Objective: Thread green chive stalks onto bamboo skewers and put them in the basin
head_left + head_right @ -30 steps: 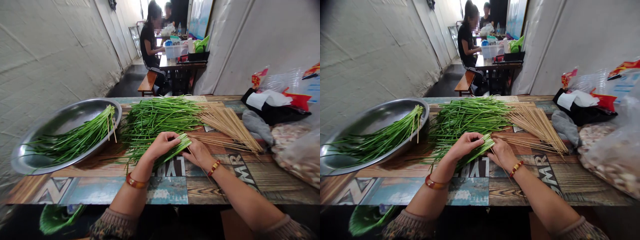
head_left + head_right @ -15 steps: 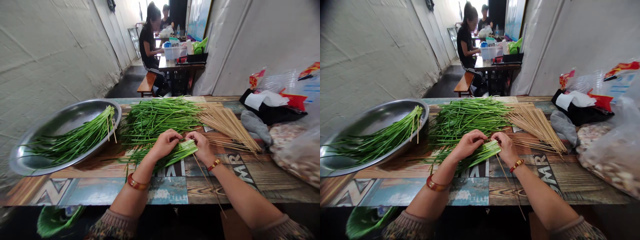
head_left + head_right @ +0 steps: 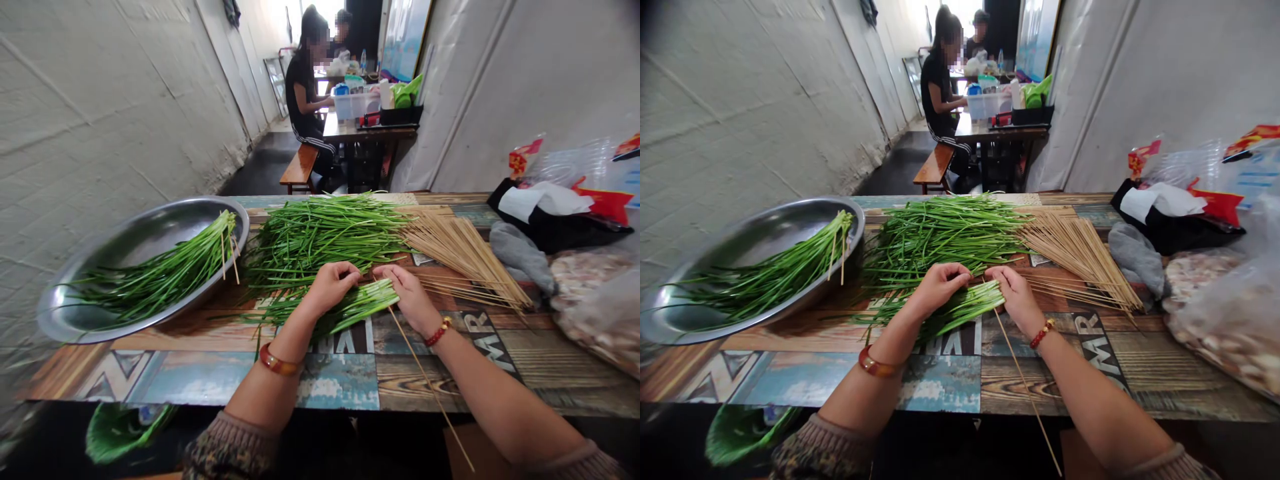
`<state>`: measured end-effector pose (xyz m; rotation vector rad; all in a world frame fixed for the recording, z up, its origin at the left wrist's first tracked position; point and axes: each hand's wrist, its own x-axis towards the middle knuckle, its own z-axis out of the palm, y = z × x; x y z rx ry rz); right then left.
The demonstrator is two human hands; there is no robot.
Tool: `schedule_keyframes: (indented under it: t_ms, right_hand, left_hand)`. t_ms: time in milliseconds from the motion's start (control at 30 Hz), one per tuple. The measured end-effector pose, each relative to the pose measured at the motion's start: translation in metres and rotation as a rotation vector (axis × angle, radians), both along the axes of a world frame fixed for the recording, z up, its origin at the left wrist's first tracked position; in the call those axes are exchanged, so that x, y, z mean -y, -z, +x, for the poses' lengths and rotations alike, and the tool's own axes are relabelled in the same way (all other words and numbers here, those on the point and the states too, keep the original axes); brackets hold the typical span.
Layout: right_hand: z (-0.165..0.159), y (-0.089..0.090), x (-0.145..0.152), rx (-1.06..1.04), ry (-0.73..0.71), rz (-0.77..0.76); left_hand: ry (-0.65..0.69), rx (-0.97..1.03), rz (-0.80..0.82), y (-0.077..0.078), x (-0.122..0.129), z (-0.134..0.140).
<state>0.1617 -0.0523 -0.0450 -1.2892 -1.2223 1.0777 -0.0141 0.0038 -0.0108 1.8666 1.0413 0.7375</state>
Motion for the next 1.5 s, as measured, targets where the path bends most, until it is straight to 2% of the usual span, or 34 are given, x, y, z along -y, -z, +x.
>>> schedule_keyframes:
  t_ms: [100,200,433,600,900,1500]
  right_hand:
    - [0.0,-0.004,0.004,-0.191,-0.029,-0.153]
    - [0.003,-0.011,0.009,-0.263,-0.093,-0.213]
    - [0.006,-0.022,0.014,-0.182,-0.259,-0.146]
    - [0.001,-0.017,0.013,-0.135,-0.189,-0.094]
    - [0.002,-0.004,0.008,0.106,-0.124,0.046]
    - [0.002,-0.004,0.006,0.231,-0.122,0.095]
  left_hand:
    - [-0.036,0.018,-0.012,-0.003,-0.001,-0.001]
    - [-0.054,0.044,-0.037,-0.004,0.0,-0.001]
    - [-0.061,0.151,-0.122,0.001,0.0,0.001]
    - [-0.034,0.13,-0.099,0.001,0.0,0.003]
    - [-0.014,0.146,-0.119,0.001,0.002,0.006]
    - [-0.019,0.138,-0.061,0.001,0.003,0.005]
